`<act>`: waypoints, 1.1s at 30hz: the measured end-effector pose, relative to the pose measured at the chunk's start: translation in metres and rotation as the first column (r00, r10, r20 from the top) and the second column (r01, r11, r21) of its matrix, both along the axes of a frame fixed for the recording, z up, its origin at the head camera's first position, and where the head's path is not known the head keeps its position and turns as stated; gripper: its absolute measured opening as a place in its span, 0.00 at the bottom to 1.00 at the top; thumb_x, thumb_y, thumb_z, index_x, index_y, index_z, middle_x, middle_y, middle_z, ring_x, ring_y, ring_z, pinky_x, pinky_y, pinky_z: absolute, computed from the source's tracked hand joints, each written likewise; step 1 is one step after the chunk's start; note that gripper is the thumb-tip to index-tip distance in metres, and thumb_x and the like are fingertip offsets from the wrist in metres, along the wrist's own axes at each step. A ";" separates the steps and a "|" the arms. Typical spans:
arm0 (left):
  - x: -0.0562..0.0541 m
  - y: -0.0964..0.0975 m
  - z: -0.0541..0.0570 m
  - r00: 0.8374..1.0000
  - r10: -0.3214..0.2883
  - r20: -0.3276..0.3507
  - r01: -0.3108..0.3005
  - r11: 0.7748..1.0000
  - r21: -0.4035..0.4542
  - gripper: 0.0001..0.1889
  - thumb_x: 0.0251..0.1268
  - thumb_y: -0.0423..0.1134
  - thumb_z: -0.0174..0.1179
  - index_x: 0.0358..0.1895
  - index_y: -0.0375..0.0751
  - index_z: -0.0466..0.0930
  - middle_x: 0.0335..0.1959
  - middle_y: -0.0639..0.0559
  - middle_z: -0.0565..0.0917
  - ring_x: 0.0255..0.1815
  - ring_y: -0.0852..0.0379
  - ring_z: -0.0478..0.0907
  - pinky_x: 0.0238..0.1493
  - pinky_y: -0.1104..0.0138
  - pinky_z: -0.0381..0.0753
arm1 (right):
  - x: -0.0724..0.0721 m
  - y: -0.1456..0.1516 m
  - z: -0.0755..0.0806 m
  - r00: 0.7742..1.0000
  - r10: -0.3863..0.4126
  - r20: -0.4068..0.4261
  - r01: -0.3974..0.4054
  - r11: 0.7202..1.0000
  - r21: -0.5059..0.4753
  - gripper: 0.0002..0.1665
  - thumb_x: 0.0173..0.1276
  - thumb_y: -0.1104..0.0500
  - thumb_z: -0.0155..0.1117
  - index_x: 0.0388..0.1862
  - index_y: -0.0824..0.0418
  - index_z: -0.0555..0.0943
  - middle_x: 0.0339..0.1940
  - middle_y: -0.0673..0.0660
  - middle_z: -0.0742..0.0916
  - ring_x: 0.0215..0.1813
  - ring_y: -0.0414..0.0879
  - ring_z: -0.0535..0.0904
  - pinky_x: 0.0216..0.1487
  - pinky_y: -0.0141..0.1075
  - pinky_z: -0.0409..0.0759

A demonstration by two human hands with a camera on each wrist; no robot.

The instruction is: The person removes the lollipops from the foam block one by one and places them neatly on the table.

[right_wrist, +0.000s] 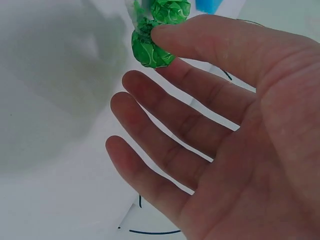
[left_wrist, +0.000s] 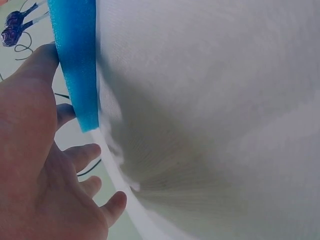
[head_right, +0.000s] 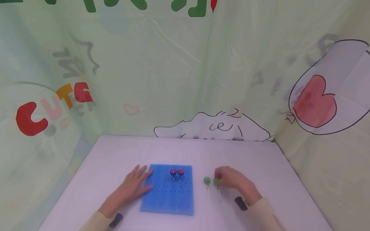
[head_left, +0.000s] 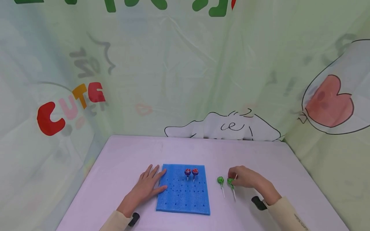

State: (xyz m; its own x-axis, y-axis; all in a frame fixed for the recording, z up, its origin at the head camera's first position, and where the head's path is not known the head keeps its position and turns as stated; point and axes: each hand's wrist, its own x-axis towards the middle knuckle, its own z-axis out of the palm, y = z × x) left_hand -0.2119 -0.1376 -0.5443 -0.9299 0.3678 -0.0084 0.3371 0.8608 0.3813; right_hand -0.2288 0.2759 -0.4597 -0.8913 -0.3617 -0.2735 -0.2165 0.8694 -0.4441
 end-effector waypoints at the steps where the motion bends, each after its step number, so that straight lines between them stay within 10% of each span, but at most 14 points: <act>1: 0.000 0.000 0.000 1.000 0.000 0.001 0.000 1.000 0.000 0.39 0.69 0.66 0.54 0.79 0.55 0.60 0.82 0.42 0.56 0.83 0.35 0.42 0.76 0.36 0.52 | -0.001 0.000 0.000 1.000 -0.007 0.000 0.007 1.000 0.005 0.07 0.61 0.68 0.70 0.38 0.62 0.83 0.37 0.54 0.87 0.41 0.47 0.80 0.43 0.43 0.83; 33: -0.002 -0.001 -0.003 1.000 -0.004 -0.010 0.004 1.000 -0.008 0.39 0.69 0.66 0.54 0.79 0.54 0.60 0.82 0.42 0.56 0.83 0.34 0.44 0.75 0.35 0.53 | -0.009 -0.007 -0.010 0.998 -0.061 -0.003 0.061 0.997 0.043 0.07 0.63 0.66 0.70 0.40 0.61 0.85 0.37 0.54 0.86 0.39 0.46 0.79 0.43 0.44 0.83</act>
